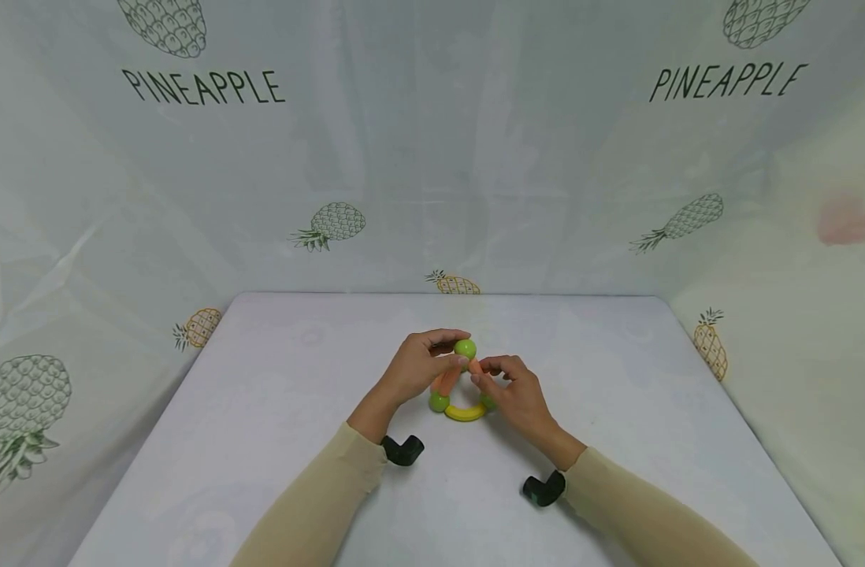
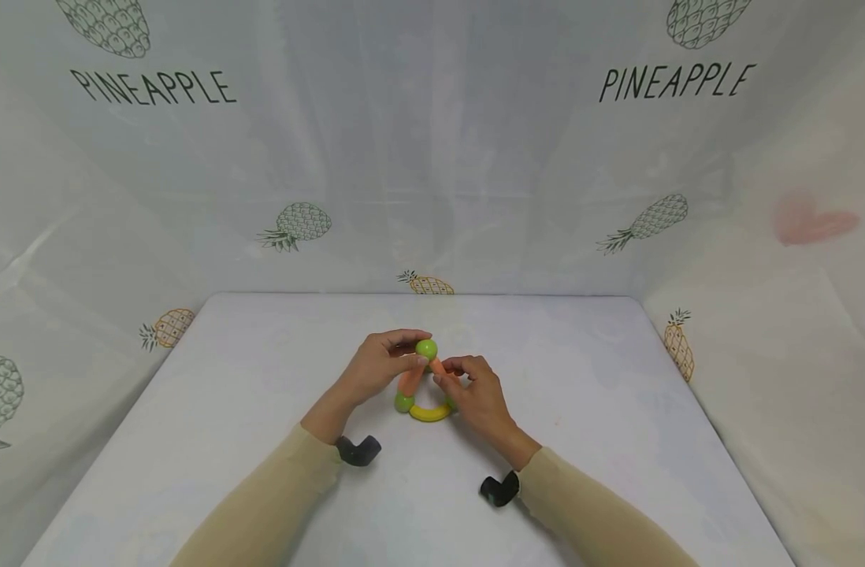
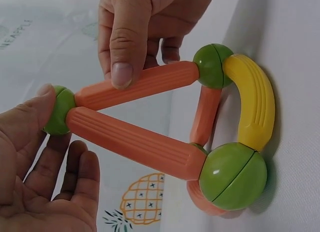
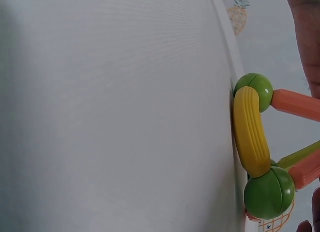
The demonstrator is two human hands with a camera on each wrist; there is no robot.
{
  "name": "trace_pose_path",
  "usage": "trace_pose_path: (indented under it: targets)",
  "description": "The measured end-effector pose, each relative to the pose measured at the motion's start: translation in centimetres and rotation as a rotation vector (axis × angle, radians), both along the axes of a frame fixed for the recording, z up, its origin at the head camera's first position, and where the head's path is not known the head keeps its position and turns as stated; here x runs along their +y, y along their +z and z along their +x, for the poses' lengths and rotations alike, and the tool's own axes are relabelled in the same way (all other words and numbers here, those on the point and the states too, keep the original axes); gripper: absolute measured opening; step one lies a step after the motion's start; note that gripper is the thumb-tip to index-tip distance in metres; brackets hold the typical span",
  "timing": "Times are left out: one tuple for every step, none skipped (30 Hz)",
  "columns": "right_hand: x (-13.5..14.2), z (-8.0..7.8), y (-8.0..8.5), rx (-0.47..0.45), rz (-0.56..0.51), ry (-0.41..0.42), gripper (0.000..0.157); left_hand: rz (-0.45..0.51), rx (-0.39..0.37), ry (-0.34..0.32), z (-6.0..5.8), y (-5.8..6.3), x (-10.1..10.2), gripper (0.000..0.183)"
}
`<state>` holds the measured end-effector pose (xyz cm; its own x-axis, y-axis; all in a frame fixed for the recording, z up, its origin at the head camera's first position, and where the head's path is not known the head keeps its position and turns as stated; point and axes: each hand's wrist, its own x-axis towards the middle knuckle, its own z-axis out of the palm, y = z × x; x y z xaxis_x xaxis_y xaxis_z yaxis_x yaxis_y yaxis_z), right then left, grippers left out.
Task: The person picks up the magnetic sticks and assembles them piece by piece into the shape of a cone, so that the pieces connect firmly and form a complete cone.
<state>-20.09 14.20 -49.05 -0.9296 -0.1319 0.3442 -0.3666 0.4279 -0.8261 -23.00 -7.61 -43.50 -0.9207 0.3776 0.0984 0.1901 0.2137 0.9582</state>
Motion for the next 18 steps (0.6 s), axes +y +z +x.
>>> trace_pose_path:
  targets:
    - [0.0, 0.0, -0.01, 0.001, -0.002, -0.001, 0.02, 0.007, -0.006, -0.003, -0.03, -0.01, 0.02, 0.039]
    - [-0.01, -0.01, -0.02, 0.0, -0.003, -0.002, 0.02, 0.017, -0.015, -0.007, -0.06, -0.03, 0.03, 0.039]
    - [-0.02, -0.02, -0.05, 0.0, -0.007, 0.0, 0.02, 0.029, -0.022, -0.012, -0.1, -0.03, 0.04, 0.039]
    - [-0.02, -0.02, -0.06, -0.001, -0.009, 0.0, 0.02, 0.041, -0.031, -0.018, -0.16, -0.07, 0.04, 0.039]
    - [0.0, -0.04, -0.1, 0.0, -0.008, 0.001, 0.02, 0.055, -0.039, -0.023, -0.23, -0.12, 0.04, 0.039]
    - [0.02, -0.05, -0.11, 0.0, -0.009, 0.004, 0.02, 0.068, -0.047, -0.027, -0.3, -0.17, 0.05, 0.04]
    - [0.04, -0.07, -0.15, 0.004, -0.008, 0.007, 0.02, 0.078, -0.055, -0.03, -0.36, -0.21, 0.04, 0.041]
    - [0.05, -0.07, -0.17, 0.005, -0.009, 0.01, 0.019, 0.086, -0.061, -0.032, -0.42, -0.28, 0.03, 0.041]
    - [0.05, -0.07, -0.2, 0.004, -0.011, 0.014, 0.019, 0.089, -0.065, -0.032, -0.47, -0.34, 0.0, 0.041]
    - [0.06, -0.06, -0.21, 0.002, -0.012, 0.015, 0.019, 0.091, -0.071, -0.032, -0.54, -0.41, -0.02, 0.042]
    - [0.06, -0.06, -0.22, -0.001, -0.014, 0.017, 0.018, 0.09, -0.074, -0.033, -0.55, -0.4, -0.04, 0.043]
    - [0.07, -0.05, -0.2, -0.006, -0.017, 0.019, 0.018, 0.09, -0.076, -0.036, -0.57, -0.41, -0.05, 0.043]
    - [0.08, -0.05, -0.19, -0.012, -0.019, 0.02, 0.018, 0.088, -0.077, -0.04, -0.58, -0.42, -0.08, 0.043]
    - [0.09, -0.04, -0.15, -0.019, -0.02, 0.021, 0.018, 0.088, -0.076, -0.045, -0.6, -0.45, -0.11, 0.043]
    - [0.11, -0.02, -0.09, -0.026, -0.018, 0.02, 0.019, 0.083, -0.077, -0.048, -0.59, -0.46, -0.16, 0.043]
    - [0.15, 0.0, -0.03, -0.041, -0.015, 0.014, 0.02, 0.081, -0.072, -0.049, -0.59, -0.54, -0.24, 0.044]
    - [0.24, 0.02, 0.03, -0.053, -0.011, 0.008, 0.021, 0.086, -0.074, -0.048, -0.56, -0.61, -0.35, 0.045]
    - [0.36, -0.02, 0.06, -0.059, -0.006, 0.0, 0.023, 0.088, -0.075, -0.042, -0.53, -0.76, -0.51, 0.045]
